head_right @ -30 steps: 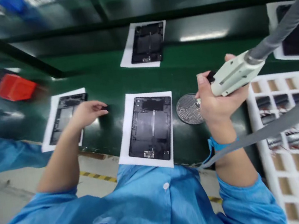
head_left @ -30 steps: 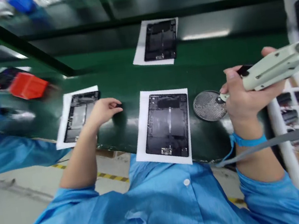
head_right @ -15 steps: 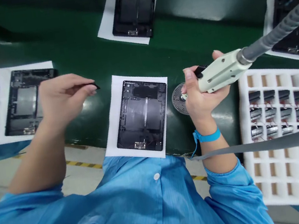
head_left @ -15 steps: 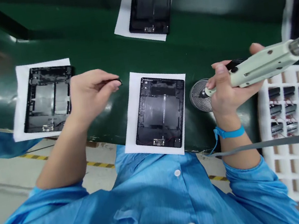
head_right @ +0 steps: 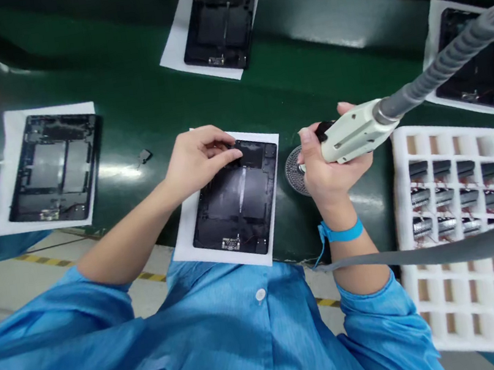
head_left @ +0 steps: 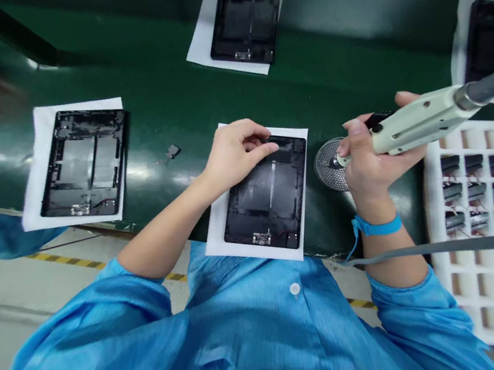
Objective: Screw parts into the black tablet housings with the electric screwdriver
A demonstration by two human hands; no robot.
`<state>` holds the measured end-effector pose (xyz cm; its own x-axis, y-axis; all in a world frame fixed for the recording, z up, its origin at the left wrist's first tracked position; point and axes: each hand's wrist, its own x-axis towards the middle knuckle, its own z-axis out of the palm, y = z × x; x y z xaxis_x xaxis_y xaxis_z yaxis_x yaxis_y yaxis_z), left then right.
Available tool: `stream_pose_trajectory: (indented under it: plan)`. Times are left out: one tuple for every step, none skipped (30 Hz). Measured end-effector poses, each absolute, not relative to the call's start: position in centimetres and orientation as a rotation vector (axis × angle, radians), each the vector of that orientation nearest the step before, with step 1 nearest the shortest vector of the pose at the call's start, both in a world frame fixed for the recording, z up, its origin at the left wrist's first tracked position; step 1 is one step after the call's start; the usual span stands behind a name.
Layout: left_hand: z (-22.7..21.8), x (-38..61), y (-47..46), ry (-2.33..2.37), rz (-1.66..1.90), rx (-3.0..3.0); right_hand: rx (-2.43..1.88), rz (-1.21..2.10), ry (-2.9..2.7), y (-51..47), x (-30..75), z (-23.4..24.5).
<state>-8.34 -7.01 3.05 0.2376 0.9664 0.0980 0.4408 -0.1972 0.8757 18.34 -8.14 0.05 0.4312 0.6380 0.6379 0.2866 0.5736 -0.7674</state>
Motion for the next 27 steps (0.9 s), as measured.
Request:
stream_pose_trajectory:
  plan:
    - [2.8, -8.1, -7.0, 1.284, 0.905, 1.799, -0.990, 0.287, -1.140, -8.1, 18.3, 0.0]
    - [2.6, -7.9, -6.9, 1.266, 0.917, 1.835, -0.999, 0.304, -1.128, -8.1, 18.3, -0.1]
    - [2.5, -7.8, -6.8, 1.250, 0.928, 1.868, -1.017, 0.321, -1.115, -8.1, 18.3, -0.1]
    - [2.4, -7.8, -6.6, 1.240, 0.943, 1.894, -1.038, 0.339, -1.103, -8.2, 18.2, 0.0]
    - [2.3, -7.8, -6.4, 1.236, 0.964, 1.907, -1.053, 0.355, -1.091, -8.2, 18.2, 0.0]
    - [2.3, -7.9, -6.2, 1.237, 0.988, 1.906, -1.055, 0.369, -1.082, -8.3, 18.1, 0.0]
    - [2.2, -7.9, -6.0, 1.241, 1.013, 1.894, -1.046, 0.379, -1.076, -8.4, 18.1, 0.0]
    - [2.2, -8.0, -5.8, 1.243, 1.027, 1.877, -1.036, 0.389, -1.073, -8.4, 18.1, 0.1]
    - [2.2, -8.0, -5.6, 1.244, 1.029, 1.858, -1.028, 0.396, -1.071, -8.5, 18.0, 0.2]
    - [2.1, -8.0, -5.5, 1.244, 1.024, 1.838, -1.026, 0.400, -1.068, -8.5, 18.0, 0.3]
    - [2.1, -8.0, -5.3, 1.238, 1.012, 1.816, -1.028, 0.399, -1.063, -8.5, 17.9, 0.4]
    - [2.1, -8.0, -5.3, 1.227, 1.000, 1.789, -1.034, 0.400, -1.060, -8.6, 17.9, 0.5]
    - [2.0, -7.9, -5.2, 1.211, 0.992, 1.756, -1.038, 0.399, -1.056, -8.6, 17.8, 0.7]
    - [2.0, -7.9, -5.2, 1.192, 0.989, 1.717, -1.037, 0.399, -1.055, -8.7, 17.7, 0.8]
    - [2.1, -7.8, -5.2, 1.174, 0.993, 1.676, -1.031, 0.400, -1.055, -8.7, 17.7, 1.0]
    - [2.1, -7.7, -5.2, 1.161, 0.997, 1.636, -1.022, 0.399, -1.056, -8.8, 17.6, 1.1]
    - [2.2, -7.7, -5.2, 1.157, 0.999, 1.602, -1.013, 0.396, -1.055, -8.8, 17.5, 1.2]
    - [2.3, -7.6, -5.2, 1.163, 0.999, 1.573, -1.008, 0.394, -1.054, -8.8, 17.5, 1.2]
    - [2.4, -7.6, -5.2, 1.173, 0.995, 1.548, -1.006, 0.392, -1.053, -8.8, 17.4, 1.3]
    - [2.6, -7.5, -5.1, 1.183, 0.987, 1.525, -1.005, 0.390, -1.052, -8.8, 17.4, 1.3]
    - [2.7, -7.5, -5.0, 1.190, 0.976, 1.504, -1.006, 0.388, -1.051, -8.8, 17.3, 1.2]
    - [2.8, -7.4, -4.9, 1.194, 0.965, 1.485, -1.007, 0.390, -1.053, -8.8, 17.3, 1.2]
    - [2.9, -7.3, -4.8, 1.195, 0.956, 1.467, -1.008, 0.392, -1.053, -8.8, 17.3, 1.2]
    - [3.0, -7.2, -4.7, 1.194, 0.946, 1.453, -1.007, 0.394, -1.053, -8.8, 17.3, 1.2]
    - [3.0, -7.1, -4.5, 1.191, 0.933, 1.445, -1.003, 0.392, -1.050, -8.8, 17.4, 1.2]
    - [3.0, -6.8, -4.4, 1.189, 0.916, 1.446, -0.999, 0.394, -1.050, -8.8, 17.4, 1.2]
    - [3.0, -6.6, -4.2, 1.185, 0.896, 1.455, -0.995, 0.399, -1.052, -8.8, 17.4, 1.2]
